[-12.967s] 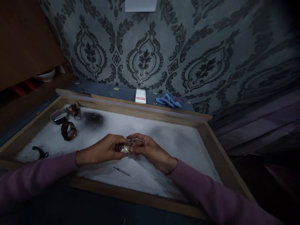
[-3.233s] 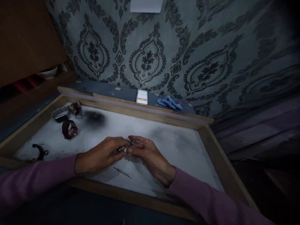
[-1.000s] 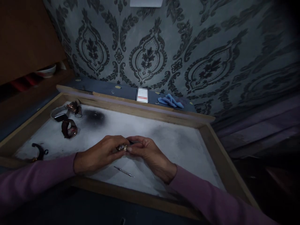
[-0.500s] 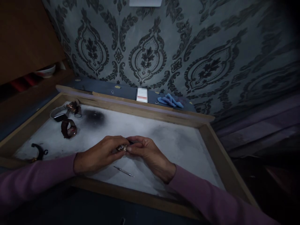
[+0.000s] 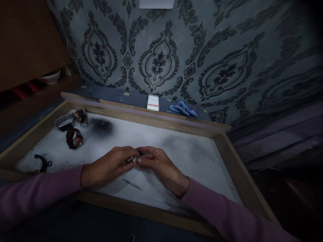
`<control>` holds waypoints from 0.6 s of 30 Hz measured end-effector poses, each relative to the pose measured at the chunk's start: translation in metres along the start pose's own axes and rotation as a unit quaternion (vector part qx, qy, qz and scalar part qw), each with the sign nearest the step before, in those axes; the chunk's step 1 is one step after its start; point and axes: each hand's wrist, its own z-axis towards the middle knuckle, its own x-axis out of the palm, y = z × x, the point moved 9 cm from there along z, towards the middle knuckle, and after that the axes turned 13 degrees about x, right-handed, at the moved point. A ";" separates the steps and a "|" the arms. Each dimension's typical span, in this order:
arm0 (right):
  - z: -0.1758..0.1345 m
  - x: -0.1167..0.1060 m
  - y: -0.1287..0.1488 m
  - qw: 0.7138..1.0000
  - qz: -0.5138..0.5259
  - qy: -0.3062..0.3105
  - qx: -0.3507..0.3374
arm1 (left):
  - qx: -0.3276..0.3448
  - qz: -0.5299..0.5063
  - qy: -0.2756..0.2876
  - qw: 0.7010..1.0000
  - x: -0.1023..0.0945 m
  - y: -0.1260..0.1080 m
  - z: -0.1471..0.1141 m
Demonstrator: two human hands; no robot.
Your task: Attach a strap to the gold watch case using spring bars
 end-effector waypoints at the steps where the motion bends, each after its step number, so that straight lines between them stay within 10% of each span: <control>1: 0.000 0.001 0.000 1.000 0.000 0.002 -0.001 | 0.003 0.003 0.000 1.000 0.000 0.000 0.000; 18: 0.000 0.000 -0.001 1.000 0.020 0.000 0.005 | -0.003 0.023 -0.013 1.000 0.002 -0.001 -0.001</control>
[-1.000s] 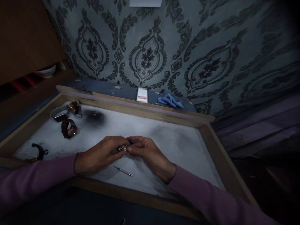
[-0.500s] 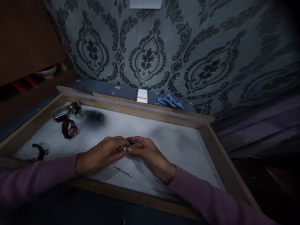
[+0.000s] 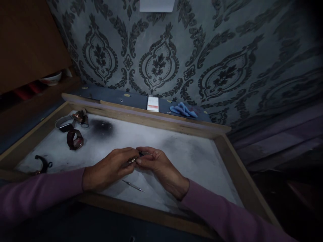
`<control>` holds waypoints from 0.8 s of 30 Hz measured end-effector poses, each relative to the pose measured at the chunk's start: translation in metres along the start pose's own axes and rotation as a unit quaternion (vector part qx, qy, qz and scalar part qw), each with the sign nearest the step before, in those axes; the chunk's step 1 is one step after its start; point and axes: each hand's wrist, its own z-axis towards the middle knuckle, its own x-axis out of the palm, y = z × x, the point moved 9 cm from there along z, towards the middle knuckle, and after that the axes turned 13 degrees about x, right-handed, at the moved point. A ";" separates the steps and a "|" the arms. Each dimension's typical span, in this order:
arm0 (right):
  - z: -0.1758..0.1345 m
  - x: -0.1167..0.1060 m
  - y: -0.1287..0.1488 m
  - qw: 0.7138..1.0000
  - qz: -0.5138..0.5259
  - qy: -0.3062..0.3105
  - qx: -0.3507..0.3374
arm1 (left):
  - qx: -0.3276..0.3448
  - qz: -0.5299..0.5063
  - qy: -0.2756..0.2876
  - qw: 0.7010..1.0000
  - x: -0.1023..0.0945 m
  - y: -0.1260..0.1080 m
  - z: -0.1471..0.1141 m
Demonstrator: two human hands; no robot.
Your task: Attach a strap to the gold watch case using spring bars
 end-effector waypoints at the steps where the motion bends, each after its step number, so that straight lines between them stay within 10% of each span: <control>1: 0.000 0.000 0.000 1.000 0.000 -0.001 0.000 | -0.004 0.001 0.000 1.000 0.000 0.000 0.000; 24: -0.003 0.004 0.004 1.000 -0.004 0.001 -0.004 | 0.000 -0.011 -0.026 1.000 -0.007 0.002 -0.001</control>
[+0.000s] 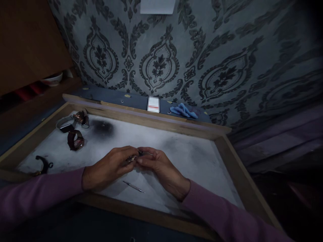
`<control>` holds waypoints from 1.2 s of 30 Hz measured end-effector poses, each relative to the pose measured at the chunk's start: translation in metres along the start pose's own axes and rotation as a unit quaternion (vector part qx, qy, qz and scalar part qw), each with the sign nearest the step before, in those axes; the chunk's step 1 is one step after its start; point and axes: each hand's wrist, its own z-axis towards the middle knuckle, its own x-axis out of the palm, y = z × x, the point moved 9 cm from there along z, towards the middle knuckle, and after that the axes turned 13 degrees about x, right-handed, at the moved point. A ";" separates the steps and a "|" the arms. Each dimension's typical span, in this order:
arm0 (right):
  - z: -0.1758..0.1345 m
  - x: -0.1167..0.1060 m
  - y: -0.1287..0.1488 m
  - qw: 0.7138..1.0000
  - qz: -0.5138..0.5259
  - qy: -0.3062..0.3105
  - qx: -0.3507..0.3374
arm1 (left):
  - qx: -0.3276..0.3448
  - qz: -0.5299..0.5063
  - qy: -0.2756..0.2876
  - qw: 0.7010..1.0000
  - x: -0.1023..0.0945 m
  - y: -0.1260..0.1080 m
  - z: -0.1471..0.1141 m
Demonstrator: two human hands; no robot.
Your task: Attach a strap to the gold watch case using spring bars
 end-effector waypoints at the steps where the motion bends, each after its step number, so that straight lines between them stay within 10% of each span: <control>1: 0.000 0.001 0.001 1.000 -0.001 0.001 -0.002 | -0.003 0.001 -0.002 1.000 -0.001 0.000 0.000; 11: -0.016 -0.005 0.009 0.975 -0.203 -0.058 -0.068 | -0.013 0.046 -0.021 0.999 -0.010 0.006 -0.005; 19: -0.046 0.046 -0.007 0.722 -0.670 -0.024 -0.169 | 0.001 0.060 -0.038 0.998 -0.017 0.002 -0.006; 24: -0.049 0.057 -0.011 0.668 -0.722 0.012 -0.178 | 0.014 0.055 -0.043 0.997 -0.018 -0.001 -0.005; 27: -0.051 0.053 -0.006 0.695 -0.691 0.020 -0.196 | 0.011 0.059 -0.040 0.997 -0.017 0.001 -0.005; 33: -0.047 0.025 0.012 0.908 -0.396 0.059 -0.123 | 0.004 0.056 -0.043 0.997 -0.019 0.004 -0.005; 36: -0.045 0.021 0.016 0.954 -0.267 0.102 -0.085 | -0.002 0.056 -0.046 0.997 -0.019 0.006 -0.005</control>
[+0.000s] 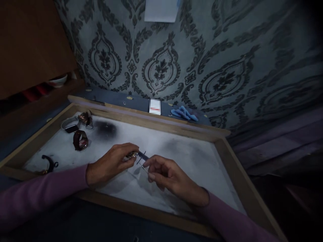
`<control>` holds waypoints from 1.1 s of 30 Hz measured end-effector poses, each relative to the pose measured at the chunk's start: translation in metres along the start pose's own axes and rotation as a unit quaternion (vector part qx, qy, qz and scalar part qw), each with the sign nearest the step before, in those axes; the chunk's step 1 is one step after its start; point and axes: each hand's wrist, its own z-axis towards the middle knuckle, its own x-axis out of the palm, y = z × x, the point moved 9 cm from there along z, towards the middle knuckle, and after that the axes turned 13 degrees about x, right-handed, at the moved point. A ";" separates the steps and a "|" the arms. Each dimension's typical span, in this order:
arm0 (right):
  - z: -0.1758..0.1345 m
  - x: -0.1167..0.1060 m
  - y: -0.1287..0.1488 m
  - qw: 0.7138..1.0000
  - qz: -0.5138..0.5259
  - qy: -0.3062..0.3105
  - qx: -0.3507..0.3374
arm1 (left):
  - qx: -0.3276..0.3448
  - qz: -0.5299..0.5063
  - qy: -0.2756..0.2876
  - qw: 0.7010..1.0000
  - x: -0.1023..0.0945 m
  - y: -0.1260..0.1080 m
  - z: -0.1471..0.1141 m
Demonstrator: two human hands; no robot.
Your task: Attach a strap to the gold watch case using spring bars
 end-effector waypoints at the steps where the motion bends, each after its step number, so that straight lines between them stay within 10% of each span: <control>1: 0.000 -0.001 0.001 1.000 0.022 0.006 -0.001 | -0.003 0.000 0.002 1.000 0.001 0.001 0.000; 33: 0.015 -0.008 -0.008 0.999 0.029 0.016 0.001 | -0.011 -0.048 0.025 0.998 0.005 -0.005 0.002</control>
